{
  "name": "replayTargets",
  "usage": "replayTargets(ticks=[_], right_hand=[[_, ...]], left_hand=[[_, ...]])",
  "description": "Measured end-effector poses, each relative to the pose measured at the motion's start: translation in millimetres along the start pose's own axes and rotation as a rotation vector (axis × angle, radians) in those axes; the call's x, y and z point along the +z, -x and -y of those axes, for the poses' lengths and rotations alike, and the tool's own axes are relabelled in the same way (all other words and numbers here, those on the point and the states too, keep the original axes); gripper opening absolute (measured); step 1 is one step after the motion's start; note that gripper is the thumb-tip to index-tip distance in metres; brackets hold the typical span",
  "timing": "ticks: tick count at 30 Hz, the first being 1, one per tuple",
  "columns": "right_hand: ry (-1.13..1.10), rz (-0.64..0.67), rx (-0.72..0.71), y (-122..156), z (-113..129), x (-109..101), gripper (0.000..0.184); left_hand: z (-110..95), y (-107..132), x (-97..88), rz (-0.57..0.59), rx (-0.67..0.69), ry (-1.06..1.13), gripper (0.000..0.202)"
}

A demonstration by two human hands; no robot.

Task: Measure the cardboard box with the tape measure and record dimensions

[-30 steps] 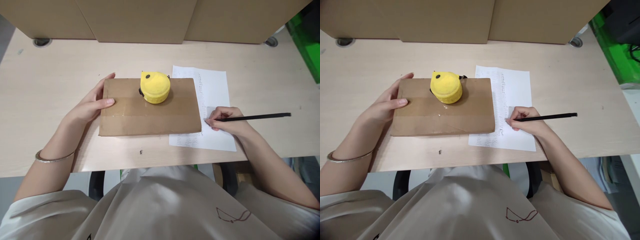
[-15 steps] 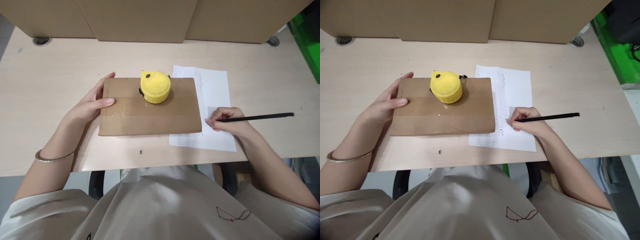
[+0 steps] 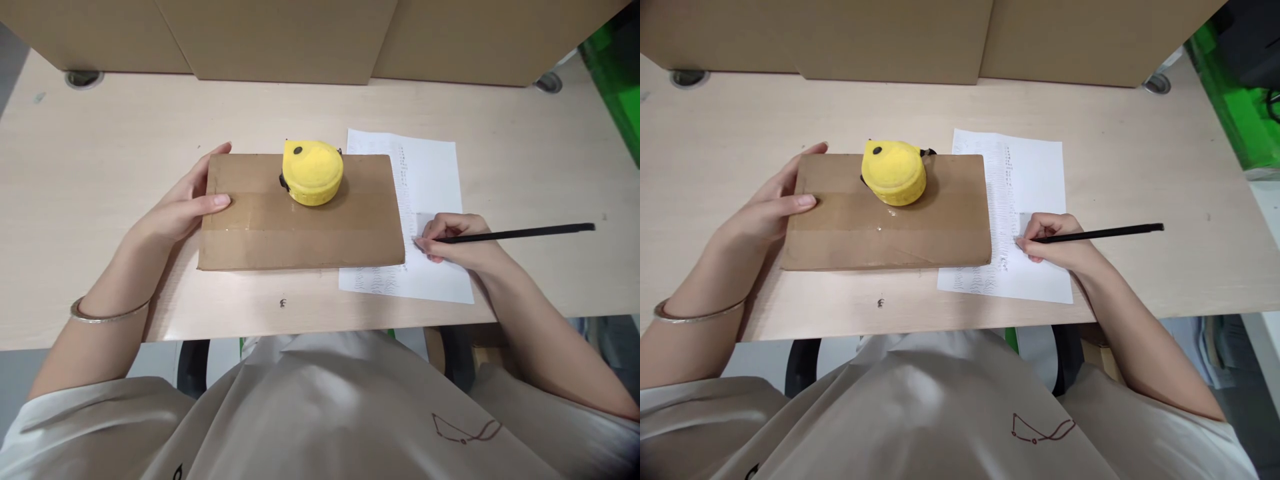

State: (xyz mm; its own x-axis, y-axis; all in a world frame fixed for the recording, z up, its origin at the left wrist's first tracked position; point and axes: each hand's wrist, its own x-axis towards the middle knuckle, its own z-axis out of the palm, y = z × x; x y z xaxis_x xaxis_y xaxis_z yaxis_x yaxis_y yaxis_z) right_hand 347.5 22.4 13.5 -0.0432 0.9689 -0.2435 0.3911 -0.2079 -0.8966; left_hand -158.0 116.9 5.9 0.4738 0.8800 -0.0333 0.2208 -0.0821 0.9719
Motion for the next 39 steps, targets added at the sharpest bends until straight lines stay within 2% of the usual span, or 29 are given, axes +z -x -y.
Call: replayTargets(ticks=[4, 14, 19, 24, 31, 39], right_hand=[[-0.009, 0.001, 0.0, 0.0, 1.4, -0.2, 0.039], [0.004, -0.002, -0.013, 0.0, -3.2, -0.7, 0.039], [-0.009, 0.005, -0.037, 0.9, -3.8, -1.3, 0.038], [-0.01, -0.027, -0.089, 3.3, -5.8, -2.9, 0.037], [0.028, -0.024, -0.017, 3.2, -3.1, -2.3, 0.036], [0.016, -0.012, -0.007, 3.2, -1.6, -3.4, 0.034]], left_hand=[[0.1, -0.5, 0.4, 0.023, 0.035, -0.02, 0.108], [-4.2, -0.4, 3.6, -0.024, -0.02, -0.056, 0.119], [-2.5, -0.6, 1.0, 0.011, 0.007, -0.035, 0.113], [-3.4, 0.8, 1.4, -0.013, -0.007, -0.029, 0.108], [-2.5, 1.4, -0.8, 0.023, 0.04, -0.031, 0.103], [-8.4, 1.1, 6.1, -0.051, -0.049, 0.009, 0.119]])
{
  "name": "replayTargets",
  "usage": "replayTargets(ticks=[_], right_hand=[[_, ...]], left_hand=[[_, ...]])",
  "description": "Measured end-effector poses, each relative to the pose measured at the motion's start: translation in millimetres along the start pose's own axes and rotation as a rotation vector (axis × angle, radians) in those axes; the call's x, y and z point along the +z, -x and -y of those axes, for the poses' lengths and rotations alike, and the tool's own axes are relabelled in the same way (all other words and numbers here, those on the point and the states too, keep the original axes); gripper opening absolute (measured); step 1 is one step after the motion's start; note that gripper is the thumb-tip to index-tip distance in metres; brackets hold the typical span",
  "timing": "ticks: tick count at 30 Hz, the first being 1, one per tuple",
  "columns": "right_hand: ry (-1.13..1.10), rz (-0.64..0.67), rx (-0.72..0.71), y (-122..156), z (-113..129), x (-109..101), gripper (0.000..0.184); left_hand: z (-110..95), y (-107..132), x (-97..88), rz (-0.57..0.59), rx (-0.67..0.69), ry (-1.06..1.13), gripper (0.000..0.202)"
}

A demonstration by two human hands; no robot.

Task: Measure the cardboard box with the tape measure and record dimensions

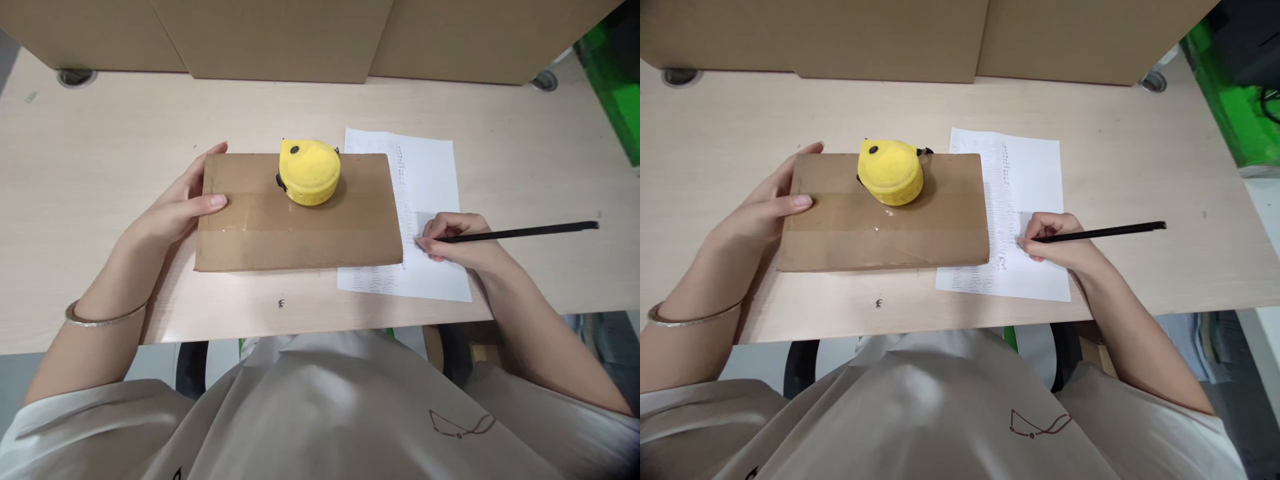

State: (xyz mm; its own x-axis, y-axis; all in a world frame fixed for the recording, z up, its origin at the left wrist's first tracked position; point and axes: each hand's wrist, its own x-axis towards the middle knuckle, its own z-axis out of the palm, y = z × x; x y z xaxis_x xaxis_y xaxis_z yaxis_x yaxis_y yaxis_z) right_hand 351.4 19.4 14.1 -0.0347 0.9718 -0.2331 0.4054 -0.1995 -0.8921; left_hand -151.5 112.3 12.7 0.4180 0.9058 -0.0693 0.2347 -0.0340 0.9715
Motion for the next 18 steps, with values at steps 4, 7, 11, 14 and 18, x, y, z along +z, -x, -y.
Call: replayTargets(ticks=[4, 7, 11, 14, 18], right_hand=[[-0.004, -0.016, 0.004, -1.2, -0.9, -0.4, 0.035], [-0.012, -0.004, -0.044, -0.8, -3.7, -2.1, 0.035], [-0.055, -0.025, -0.119, 1.3, -6.2, -4.6, 0.036], [-0.037, -0.008, -0.078, 2.3, -4.3, -4.6, 0.035], [0.014, -0.014, -0.018, 2.0, -1.2, -3.8, 0.034]], left_hand=[[3.7, -0.5, -3.8, 0.047, 0.037, -0.019, 0.111], [8.0, -1.5, -7.6, 0.079, 0.077, -0.035, 0.106], [6.8, -2.0, -7.1, 0.059, 0.066, -0.041, 0.107], [2.9, -1.4, -4.4, 0.037, 0.035, -0.054, 0.113], [1.5, -0.5, -2.9, 0.02, 0.02, -0.048, 0.114]])
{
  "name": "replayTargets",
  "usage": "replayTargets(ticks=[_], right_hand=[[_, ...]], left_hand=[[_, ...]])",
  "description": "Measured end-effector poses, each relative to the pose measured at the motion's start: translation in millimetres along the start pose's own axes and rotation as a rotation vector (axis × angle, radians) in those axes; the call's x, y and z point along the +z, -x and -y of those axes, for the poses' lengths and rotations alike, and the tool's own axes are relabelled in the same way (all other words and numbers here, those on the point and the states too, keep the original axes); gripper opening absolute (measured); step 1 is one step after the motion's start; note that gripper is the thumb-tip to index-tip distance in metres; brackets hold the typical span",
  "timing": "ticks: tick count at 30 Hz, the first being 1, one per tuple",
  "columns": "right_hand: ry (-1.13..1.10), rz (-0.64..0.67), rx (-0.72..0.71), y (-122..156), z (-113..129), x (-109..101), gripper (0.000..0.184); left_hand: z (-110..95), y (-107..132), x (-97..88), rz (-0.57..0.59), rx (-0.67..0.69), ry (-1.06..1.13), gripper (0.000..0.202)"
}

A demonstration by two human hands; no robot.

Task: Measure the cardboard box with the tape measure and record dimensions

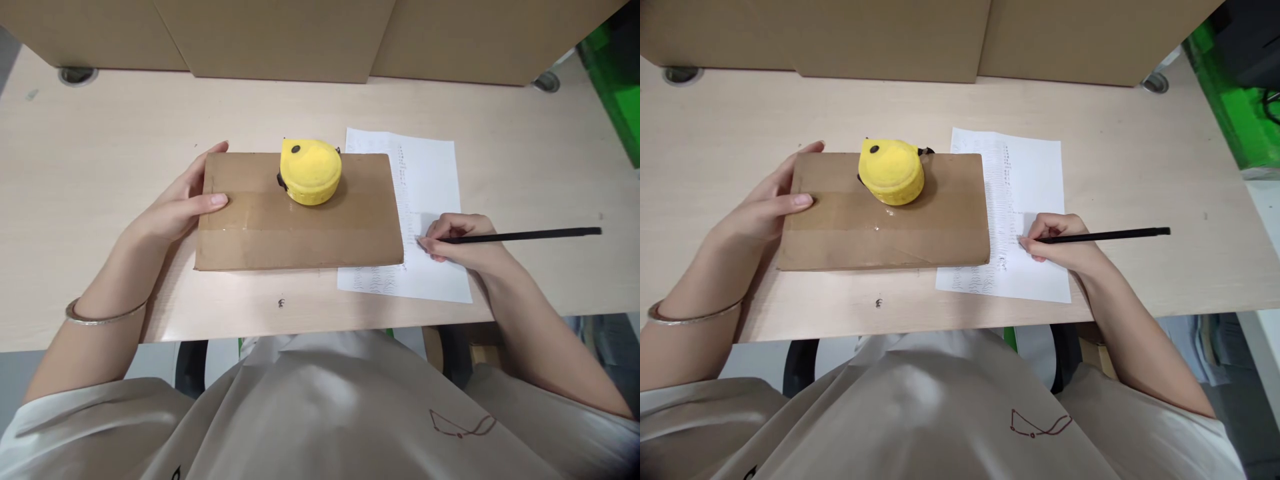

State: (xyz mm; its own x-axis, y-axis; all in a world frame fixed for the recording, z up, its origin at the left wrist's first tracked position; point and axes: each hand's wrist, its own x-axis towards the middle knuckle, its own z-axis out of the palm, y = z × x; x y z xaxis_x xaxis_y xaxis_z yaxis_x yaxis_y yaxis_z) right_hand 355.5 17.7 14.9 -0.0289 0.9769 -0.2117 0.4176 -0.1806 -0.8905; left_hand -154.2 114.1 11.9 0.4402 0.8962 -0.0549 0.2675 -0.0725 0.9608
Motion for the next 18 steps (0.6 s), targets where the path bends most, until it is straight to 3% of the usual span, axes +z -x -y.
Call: replayTargets(ticks=[7, 18], right_hand=[[-0.003, 0.008, 0.001, -1, 1, 0, 0.034], [-0.011, 0.019, 0.025, -2, 2, -1, 0.032]], left_hand=[[0, 0, 0.6, 0.03, 0.023, -0.032, 0.112], [-18, 0, 16.6, -0.135, -0.123, 0.054, 0.139]])
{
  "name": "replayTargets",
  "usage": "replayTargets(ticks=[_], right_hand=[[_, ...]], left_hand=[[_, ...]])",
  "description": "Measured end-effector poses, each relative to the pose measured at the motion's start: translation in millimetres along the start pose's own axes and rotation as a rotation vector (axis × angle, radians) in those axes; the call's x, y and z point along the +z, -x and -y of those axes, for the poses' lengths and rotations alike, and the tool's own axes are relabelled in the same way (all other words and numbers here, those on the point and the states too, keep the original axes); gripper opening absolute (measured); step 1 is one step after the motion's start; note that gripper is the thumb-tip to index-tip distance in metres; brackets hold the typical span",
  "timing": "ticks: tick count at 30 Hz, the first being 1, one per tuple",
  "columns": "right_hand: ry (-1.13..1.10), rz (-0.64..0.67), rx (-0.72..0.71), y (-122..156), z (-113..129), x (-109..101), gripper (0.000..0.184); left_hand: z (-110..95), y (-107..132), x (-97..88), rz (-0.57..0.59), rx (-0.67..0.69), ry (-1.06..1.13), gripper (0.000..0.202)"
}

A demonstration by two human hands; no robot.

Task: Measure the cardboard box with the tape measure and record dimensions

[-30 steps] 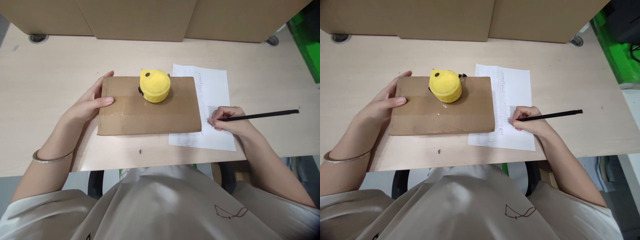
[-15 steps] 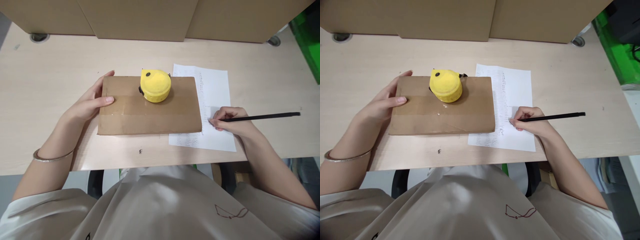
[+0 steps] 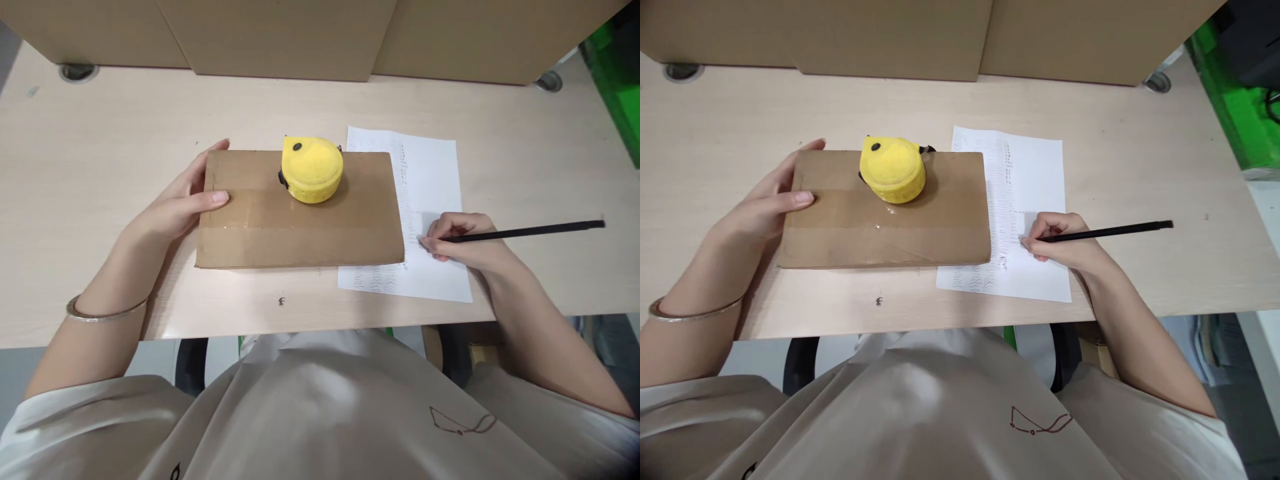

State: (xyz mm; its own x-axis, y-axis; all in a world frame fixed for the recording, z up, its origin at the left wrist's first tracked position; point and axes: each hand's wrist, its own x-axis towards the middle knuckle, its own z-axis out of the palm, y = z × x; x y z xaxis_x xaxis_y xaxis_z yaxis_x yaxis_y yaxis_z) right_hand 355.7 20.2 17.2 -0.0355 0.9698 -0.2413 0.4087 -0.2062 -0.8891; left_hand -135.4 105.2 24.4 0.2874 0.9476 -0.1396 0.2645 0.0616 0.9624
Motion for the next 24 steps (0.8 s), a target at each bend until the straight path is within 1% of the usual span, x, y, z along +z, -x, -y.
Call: replayTargets(ticks=[3, 8, 14, 19, 24], right_hand=[[0.005, 0.004, 0.011, 0.2, 1.7, 0.0, 0.03], [-0.027, -0.022, -0.008, 0.0, -0.3, 0.7, 0.034], [-0.001, -0.012, -0.008, 1.0, 2.1, 2.3, 0.033], [0.006, -0.005, 0.023, 1.2, 3.8, 1.0, 0.035], [-0.033, -0.028, -0.041, 1.1, -2.0, -2.5, 0.035]], left_hand=[[-1.0, 0.5, 0.8, -0.001, -0.004, 0.005, 0.138], [-3.5, 1.6, 2.5, -0.008, -0.012, 0.005, 0.138], [-4.1, 1.7, 3.0, 0.002, -0.002, 0.016, 0.137], [-2.8, 1.5, 2.1, 0.003, 0.002, 0.003, 0.139], [-2.5, 2.1, 1.2, 0.004, -0.009, -0.001, 0.136]])
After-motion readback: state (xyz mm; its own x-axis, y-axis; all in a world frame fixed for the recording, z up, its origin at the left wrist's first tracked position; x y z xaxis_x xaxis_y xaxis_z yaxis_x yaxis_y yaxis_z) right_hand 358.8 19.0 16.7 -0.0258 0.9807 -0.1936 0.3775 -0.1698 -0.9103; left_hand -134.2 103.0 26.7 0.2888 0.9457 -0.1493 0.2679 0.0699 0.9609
